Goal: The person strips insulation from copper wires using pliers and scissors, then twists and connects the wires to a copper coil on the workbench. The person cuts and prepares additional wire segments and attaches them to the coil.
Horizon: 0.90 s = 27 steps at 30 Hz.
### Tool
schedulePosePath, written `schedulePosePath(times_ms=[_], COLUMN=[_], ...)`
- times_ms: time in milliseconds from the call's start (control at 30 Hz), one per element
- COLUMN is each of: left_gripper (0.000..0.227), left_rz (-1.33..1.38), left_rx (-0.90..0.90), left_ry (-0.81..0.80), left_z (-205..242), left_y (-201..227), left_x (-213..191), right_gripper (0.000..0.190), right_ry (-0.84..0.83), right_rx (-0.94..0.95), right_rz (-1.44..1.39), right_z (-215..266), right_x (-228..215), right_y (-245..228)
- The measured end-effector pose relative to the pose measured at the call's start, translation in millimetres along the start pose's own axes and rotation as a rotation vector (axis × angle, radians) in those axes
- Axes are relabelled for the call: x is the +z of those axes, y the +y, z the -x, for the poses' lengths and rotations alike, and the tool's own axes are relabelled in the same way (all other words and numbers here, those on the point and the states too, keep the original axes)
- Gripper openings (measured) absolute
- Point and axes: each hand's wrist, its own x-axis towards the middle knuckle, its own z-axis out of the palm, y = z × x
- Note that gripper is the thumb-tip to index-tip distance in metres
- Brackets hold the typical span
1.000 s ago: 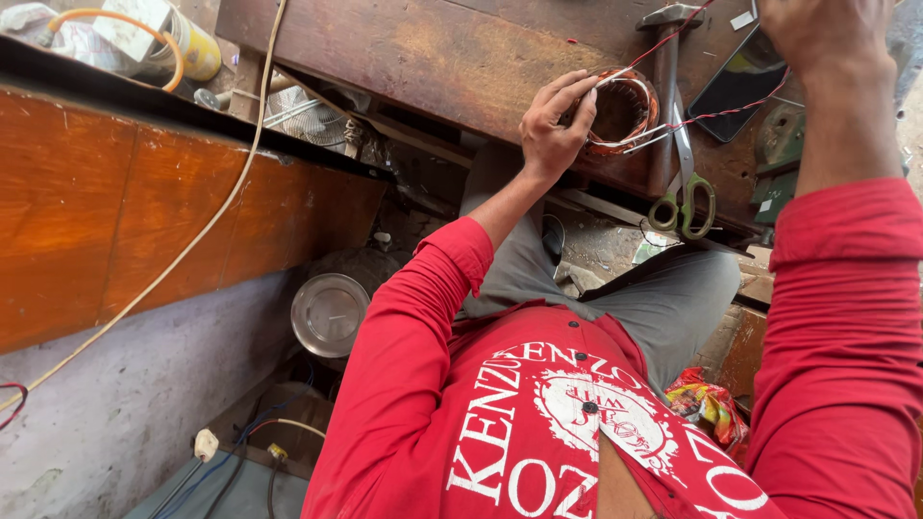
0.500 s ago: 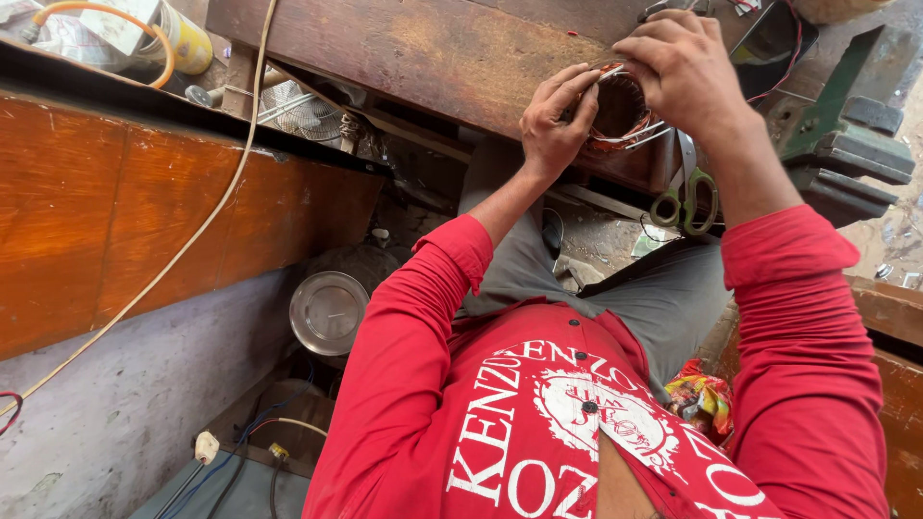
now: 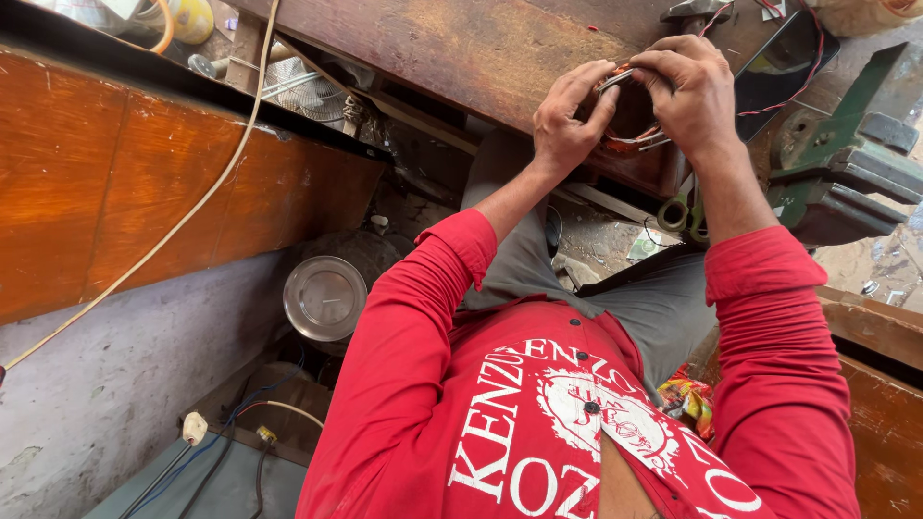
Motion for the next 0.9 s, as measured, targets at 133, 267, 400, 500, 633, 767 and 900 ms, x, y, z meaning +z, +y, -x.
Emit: schedulePosePath(times_ms=[133,267,400,500,633,767,900], left_gripper=[0.027,0.018,0.015,0.014,0.014,0.012,0.012], left_rz=[0.209,0.442,0.379,0.385,0.383,0.348,0.317], left_rx=[-0.013,-0.143,-0.101,-0.106,-0.124,-0.086,-0.074], left_ry=[-0.036,-0.079,-0.074,-0.075,-0.079,-0.073,-0.069], left_z=[1.4,1.8,2.5,1.8,1.6,0.7,-0.1], left_y=[-7.2,-16.2,-20.4,-20.2,-20.7,-21.6,-22.8], left_x=[-7.3,-8.5,-8.1,-7.6,-7.0,-5.5,-3.7], right_gripper=[0.013,0.013,0.012,0.012,0.012,0.011,0.011], right_ry=[0.016,0.033,0.04,0.045,0.044,0.037,0.033], right_rx=[0.045,0.03,0.018,0.009,0.011,0.014,0.023], right_rz=[-0.08,-0.077,-0.059,-0.047,-0.044,-0.029,-0.018], right_z=[0.3,0.8,1.8,2.0,3.3,3.3,3.5], right_x=[1.8,2.0,3.4,3.3,3.7,4.2,4.0], right_y=[-6.3,-7.5,-7.7,-7.2,-6.1,-5.7,-5.6])
